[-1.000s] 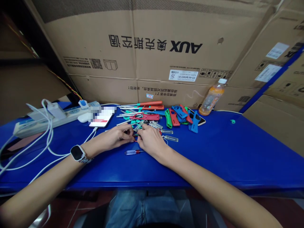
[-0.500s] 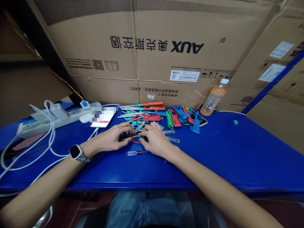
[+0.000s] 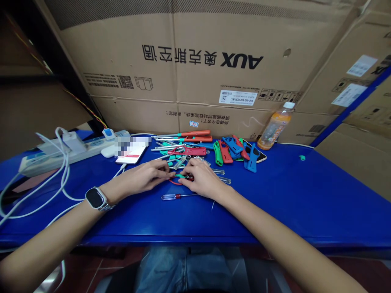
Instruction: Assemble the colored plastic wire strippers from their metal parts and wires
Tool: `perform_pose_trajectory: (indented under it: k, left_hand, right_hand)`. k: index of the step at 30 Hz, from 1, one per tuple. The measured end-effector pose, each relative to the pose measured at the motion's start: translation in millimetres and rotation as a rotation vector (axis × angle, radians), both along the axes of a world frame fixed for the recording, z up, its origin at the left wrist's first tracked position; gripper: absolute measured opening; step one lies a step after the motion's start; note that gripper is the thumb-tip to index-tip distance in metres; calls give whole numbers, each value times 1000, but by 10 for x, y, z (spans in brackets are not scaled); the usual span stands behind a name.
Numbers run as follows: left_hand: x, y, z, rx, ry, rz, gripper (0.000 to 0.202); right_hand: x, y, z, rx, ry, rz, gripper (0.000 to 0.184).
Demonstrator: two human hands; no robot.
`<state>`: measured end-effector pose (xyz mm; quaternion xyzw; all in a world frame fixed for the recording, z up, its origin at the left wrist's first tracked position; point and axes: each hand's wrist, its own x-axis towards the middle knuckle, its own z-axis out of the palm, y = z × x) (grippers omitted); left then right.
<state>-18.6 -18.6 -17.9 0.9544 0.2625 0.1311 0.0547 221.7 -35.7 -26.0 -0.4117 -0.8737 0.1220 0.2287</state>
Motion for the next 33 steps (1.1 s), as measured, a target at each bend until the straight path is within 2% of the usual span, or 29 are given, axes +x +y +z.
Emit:
perform_pose_trajectory:
  k: [4, 9, 12, 18, 22, 27, 33]
  left_hand:
    - [-46, -57, -28, 21, 2, 7, 36]
    - [-68, -56, -45, -143, -149, 98, 28]
    - [-81, -19, -30, -205, -210, 94, 18]
    - [-112, 41, -67, -192, -219, 21, 24]
    - [-110, 38, -64, -189, -200, 8, 25]
    - [-87, 6, -22, -175, -195, 54, 21]
    - [-102, 5, -18, -206, -230, 149, 18]
  right_hand:
    - [8, 15, -4, -8, 7, 0, 15]
    - [-6, 15, -19, -19, 23, -24, 14]
    - [-14, 14, -34, -14, 28, -33, 15]
    - [85, -10, 35, 0, -10, 51, 27]
    - [227, -92, 98, 110, -91, 102, 32]
    - [314, -184, 52, 236, -176, 174, 27]
    - [328, -158, -6, 225, -150, 179, 25]
